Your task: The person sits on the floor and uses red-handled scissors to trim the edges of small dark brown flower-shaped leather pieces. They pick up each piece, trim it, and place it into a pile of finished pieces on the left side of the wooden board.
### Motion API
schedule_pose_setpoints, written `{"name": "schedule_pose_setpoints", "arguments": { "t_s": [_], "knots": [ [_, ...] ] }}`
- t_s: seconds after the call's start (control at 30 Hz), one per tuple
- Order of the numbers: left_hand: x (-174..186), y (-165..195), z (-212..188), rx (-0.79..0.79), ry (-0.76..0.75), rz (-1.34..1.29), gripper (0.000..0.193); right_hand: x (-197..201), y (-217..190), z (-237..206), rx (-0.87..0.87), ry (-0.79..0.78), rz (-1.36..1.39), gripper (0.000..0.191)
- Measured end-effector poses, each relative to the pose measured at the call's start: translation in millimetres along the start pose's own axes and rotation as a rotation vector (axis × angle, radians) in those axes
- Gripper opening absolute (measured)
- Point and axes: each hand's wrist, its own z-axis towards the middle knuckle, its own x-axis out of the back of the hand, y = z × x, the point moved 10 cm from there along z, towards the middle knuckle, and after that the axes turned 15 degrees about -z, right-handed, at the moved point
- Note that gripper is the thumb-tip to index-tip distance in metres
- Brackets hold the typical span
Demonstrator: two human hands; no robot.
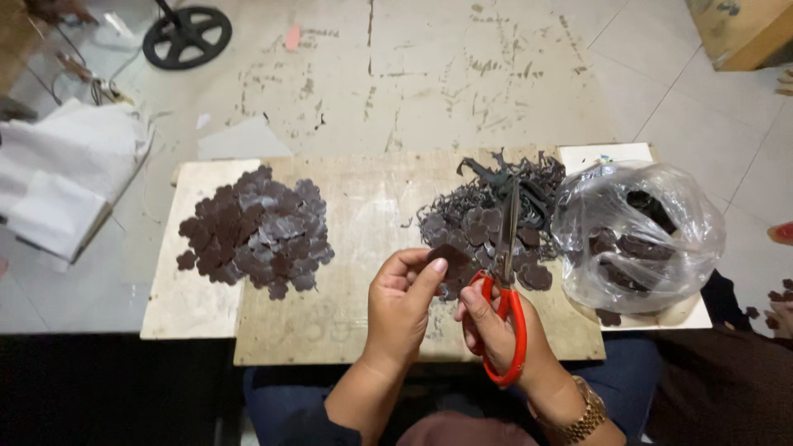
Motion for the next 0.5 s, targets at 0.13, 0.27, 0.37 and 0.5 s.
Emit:
{"name": "schedule_pose_setpoints", "arguments": {
  "t_s": [0.13, 0.27, 0.37, 0.5],
  "knots": [
    [-3, -4, -4, 0.030, -0.037, -0.052, 0.019, -1, 7, -8, 0.086, 0.008, -0.082, 0.025],
    [3, -9, 2, 0.038, -0.012, -0.043, 0.020, -9, 22, -6, 0.065, -0.028, -0.103, 0.021],
    [10, -12, 2, 0.035, -0.004, 0.003, 0.021, -13, 7, -9, 0.259, -0.015, -0.250, 0.021],
    [13, -12, 3, 0.030, 0.004, 0.088, 0.022, -17, 11, -11, 0.207, -0.053, -0.262, 0.022]
  ]
}}
